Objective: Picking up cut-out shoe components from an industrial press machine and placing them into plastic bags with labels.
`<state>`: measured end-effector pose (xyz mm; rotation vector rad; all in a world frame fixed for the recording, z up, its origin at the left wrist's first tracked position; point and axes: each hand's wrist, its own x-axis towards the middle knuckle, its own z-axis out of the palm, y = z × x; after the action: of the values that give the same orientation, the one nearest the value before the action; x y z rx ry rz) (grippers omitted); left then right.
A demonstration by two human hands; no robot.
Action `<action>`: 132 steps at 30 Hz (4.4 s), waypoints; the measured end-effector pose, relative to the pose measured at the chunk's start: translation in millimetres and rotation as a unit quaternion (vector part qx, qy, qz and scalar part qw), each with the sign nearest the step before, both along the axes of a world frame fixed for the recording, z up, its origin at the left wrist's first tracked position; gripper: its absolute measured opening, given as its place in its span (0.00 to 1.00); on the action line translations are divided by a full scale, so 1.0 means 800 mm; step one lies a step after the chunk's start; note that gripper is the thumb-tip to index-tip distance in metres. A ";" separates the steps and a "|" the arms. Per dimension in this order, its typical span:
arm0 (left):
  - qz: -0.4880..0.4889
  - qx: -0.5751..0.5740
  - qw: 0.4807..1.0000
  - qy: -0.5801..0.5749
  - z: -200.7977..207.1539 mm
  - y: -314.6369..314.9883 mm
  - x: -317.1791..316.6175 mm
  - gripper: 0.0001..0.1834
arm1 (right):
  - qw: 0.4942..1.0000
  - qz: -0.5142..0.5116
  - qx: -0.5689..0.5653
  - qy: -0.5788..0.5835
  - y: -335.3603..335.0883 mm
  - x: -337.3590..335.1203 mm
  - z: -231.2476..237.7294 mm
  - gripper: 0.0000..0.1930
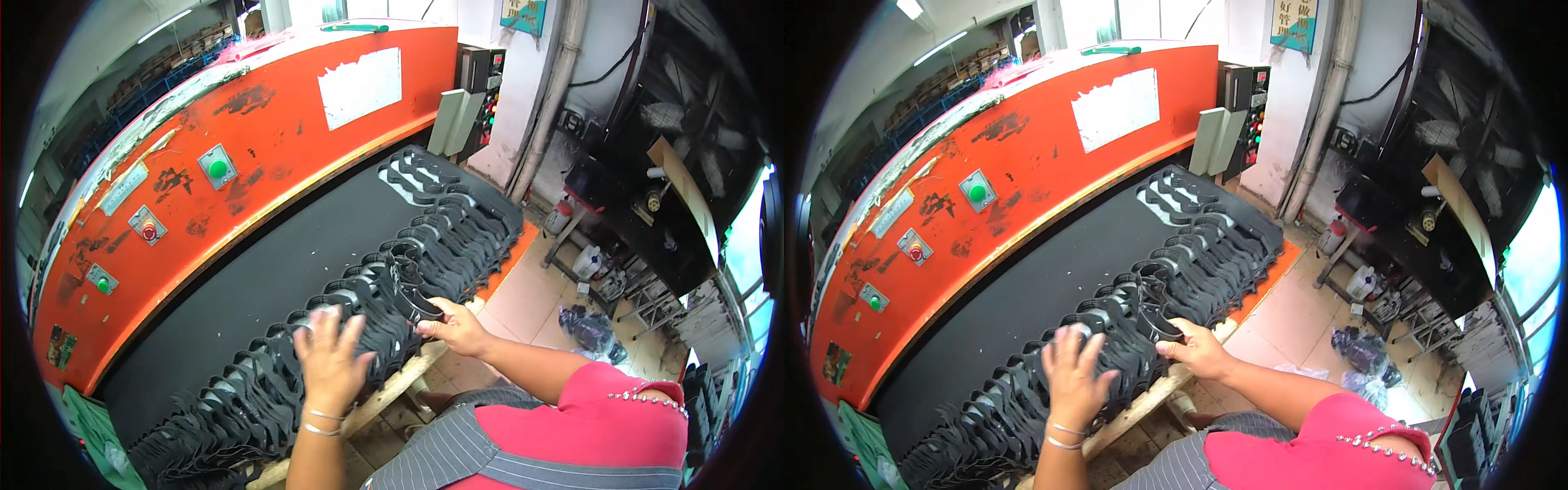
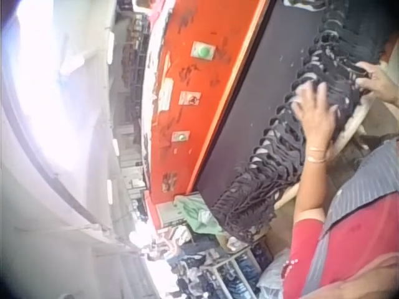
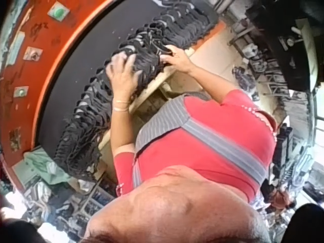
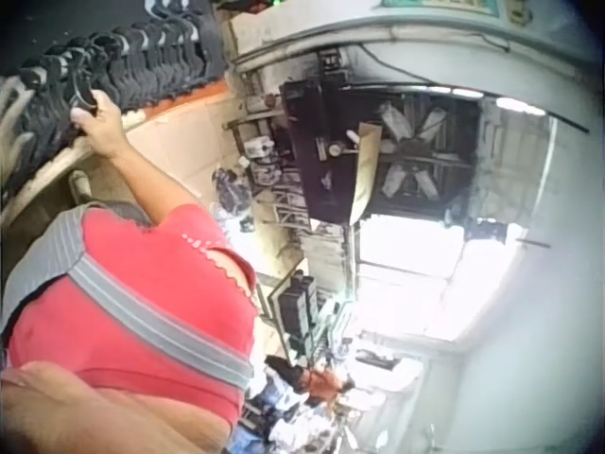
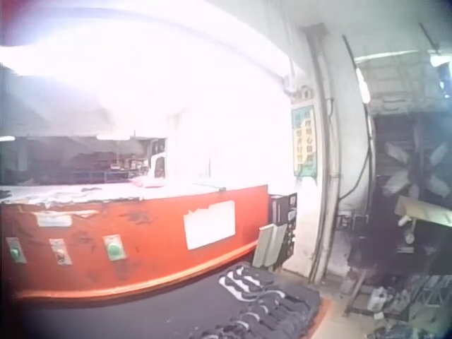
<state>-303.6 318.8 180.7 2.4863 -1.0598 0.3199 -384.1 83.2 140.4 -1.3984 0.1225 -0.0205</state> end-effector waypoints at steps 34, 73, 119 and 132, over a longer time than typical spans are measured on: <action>0.309 0.034 0.940 0.143 -0.115 -0.324 0.212 0.26 | 0.689 -0.438 -0.527 -0.235 -0.763 0.474 0.112 0.30; 0.201 -0.012 0.953 0.227 -0.100 -0.291 0.276 0.36 | 0.842 0.156 -0.436 -0.277 -0.336 0.343 0.001 0.39; 0.118 -0.344 0.843 0.396 -0.055 -0.201 0.249 0.27 | 0.878 -0.033 -0.430 -0.205 -0.271 0.234 -0.015 0.40; 0.494 -0.507 0.704 -0.061 0.026 0.257 0.256 0.38 | 0.863 0.111 -0.304 -0.389 0.011 0.291 0.111 0.24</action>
<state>-99.1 524.0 201.5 1.6893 0.5236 1.0332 -151.0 92.0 229.5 -1.9220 -0.7851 -0.4629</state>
